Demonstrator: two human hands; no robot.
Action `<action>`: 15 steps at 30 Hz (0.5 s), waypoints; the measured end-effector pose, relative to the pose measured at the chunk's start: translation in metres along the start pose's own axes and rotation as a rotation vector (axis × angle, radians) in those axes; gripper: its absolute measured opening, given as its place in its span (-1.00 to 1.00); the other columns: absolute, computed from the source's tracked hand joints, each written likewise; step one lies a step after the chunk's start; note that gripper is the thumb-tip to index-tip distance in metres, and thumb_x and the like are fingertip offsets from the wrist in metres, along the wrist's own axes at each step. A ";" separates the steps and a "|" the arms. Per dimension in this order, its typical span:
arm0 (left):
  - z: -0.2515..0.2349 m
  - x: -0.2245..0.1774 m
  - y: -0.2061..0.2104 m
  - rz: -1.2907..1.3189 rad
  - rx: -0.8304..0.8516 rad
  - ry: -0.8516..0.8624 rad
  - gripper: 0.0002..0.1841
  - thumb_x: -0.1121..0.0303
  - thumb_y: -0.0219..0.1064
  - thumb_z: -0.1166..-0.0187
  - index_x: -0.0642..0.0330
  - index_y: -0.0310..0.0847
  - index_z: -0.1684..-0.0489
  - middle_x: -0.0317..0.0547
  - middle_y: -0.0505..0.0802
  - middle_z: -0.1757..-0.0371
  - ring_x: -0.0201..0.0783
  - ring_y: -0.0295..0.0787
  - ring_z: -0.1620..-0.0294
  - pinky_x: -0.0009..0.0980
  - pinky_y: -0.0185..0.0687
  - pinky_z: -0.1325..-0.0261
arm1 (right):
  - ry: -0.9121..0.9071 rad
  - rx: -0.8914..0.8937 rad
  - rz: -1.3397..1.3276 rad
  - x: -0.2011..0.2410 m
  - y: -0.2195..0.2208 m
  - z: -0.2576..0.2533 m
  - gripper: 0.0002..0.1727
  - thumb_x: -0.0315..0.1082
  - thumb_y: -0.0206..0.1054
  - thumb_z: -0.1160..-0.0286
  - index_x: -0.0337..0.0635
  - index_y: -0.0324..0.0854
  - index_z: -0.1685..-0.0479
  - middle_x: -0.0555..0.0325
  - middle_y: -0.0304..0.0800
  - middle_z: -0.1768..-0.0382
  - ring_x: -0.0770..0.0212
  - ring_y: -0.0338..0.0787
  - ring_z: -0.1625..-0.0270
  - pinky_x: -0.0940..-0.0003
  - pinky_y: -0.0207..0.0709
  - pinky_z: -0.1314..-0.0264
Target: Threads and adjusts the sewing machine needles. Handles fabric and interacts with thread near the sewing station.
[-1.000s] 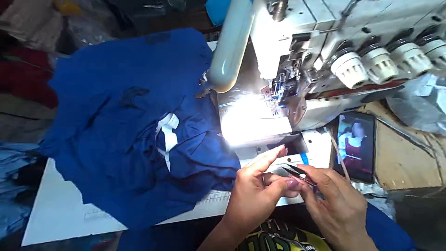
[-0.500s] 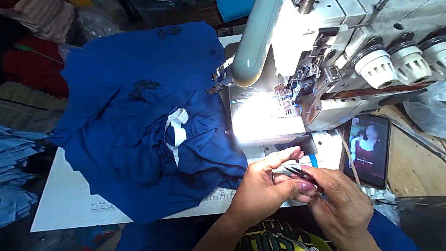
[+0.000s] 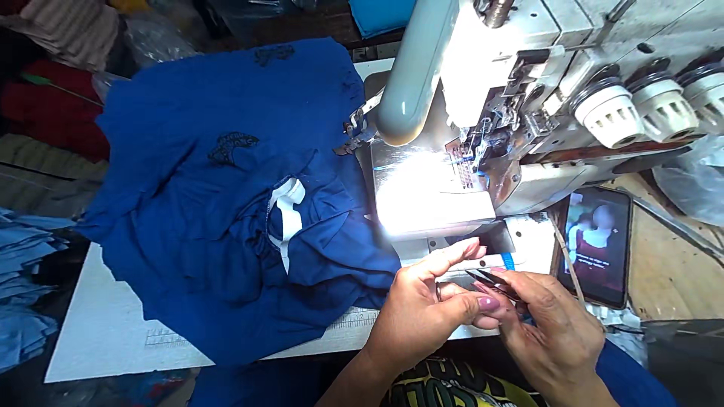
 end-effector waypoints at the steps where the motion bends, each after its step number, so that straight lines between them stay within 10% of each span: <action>1: 0.000 0.000 0.000 -0.002 -0.001 -0.003 -0.37 0.77 0.38 -0.42 0.32 0.51 -0.58 0.08 0.79 -0.33 -0.28 0.92 0.29 -0.40 0.91 0.09 | -0.008 0.001 0.001 0.001 0.000 0.000 -0.73 -0.19 0.29 -0.70 -0.18 0.70 -0.09 0.02 0.77 0.21 0.30 0.75 0.21 0.54 0.59 0.24; 10: 0.003 -0.002 0.001 0.000 0.019 -0.015 -0.38 0.77 0.36 -0.44 0.33 0.48 -0.59 0.06 0.82 -0.29 -0.29 0.93 0.26 -0.40 0.91 0.07 | -0.031 0.007 -0.099 0.006 -0.006 -0.004 -0.76 -0.28 0.22 -0.75 -0.22 0.69 -0.11 0.07 0.82 0.23 0.37 0.80 0.17 0.57 0.65 0.08; 15: 0.005 -0.005 -0.004 -0.131 -0.024 0.089 -0.38 0.76 0.39 -0.42 0.30 0.52 -0.58 0.04 0.81 -0.32 -0.26 0.93 0.29 -0.38 0.93 0.09 | 0.128 0.118 0.153 -0.011 -0.008 0.005 -0.62 -0.22 0.19 -0.75 -0.35 0.68 -0.23 -0.03 0.70 0.32 0.22 0.66 0.35 0.42 0.52 0.34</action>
Point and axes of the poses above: each hand's wrist, its own z-axis away from the middle knuckle, its own y-axis out of the palm, x = y × z, the point moved 8 cm from there along -z, towards the middle knuckle
